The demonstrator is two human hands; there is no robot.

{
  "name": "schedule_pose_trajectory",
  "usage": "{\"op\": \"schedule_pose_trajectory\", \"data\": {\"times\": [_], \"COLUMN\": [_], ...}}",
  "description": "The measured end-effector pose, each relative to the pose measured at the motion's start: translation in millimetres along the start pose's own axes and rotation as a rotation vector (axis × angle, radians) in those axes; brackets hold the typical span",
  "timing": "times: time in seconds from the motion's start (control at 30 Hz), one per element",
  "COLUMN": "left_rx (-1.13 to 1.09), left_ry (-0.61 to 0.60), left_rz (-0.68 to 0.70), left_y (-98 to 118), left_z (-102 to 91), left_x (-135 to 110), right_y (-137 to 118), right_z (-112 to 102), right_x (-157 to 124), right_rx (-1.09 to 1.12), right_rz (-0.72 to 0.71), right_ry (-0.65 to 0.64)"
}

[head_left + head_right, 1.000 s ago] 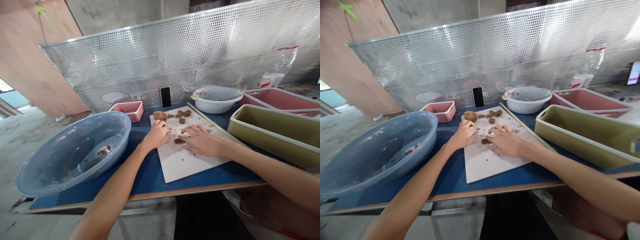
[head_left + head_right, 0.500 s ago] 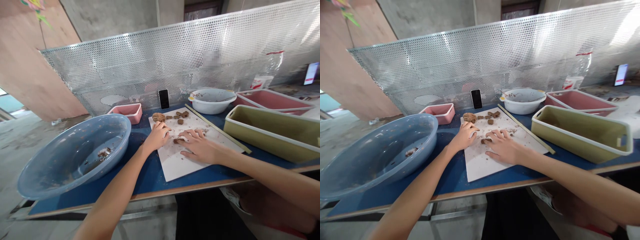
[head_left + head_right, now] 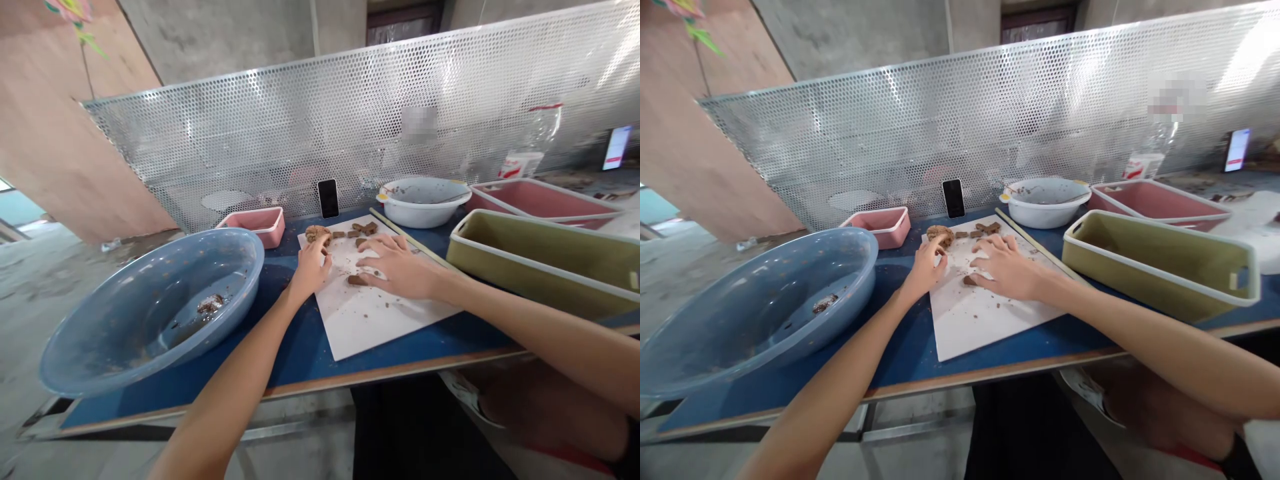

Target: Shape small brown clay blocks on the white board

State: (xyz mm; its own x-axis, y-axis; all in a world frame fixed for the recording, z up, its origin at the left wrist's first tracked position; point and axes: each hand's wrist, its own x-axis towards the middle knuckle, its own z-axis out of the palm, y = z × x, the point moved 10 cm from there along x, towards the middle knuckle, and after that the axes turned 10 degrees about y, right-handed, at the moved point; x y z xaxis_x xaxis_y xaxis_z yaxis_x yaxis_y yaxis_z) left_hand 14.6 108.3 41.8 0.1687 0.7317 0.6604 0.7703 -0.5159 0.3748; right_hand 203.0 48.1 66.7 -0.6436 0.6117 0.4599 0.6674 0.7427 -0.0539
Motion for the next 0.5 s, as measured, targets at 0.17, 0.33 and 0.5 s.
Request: {"op": "schedule_pose_trajectory", "data": {"times": [0.17,0.33,0.5], "left_rx": [-0.032,-0.008,0.018], "left_ry": [0.273,0.331,0.324], "left_rz": [-0.169,-0.248,-0.253], "left_y": [-39,-57,-60], "left_z": [-20.7,-25.7,-25.5], "left_x": [2,0,-3], "right_y": [32,64,64], "right_z": [8,55,81], "right_x": [73,144,190], "right_rx": [0.047,0.042,0.111], "right_rz": [0.157,0.267,0.209], "right_ry": [-0.014,-0.158,-0.120]}}
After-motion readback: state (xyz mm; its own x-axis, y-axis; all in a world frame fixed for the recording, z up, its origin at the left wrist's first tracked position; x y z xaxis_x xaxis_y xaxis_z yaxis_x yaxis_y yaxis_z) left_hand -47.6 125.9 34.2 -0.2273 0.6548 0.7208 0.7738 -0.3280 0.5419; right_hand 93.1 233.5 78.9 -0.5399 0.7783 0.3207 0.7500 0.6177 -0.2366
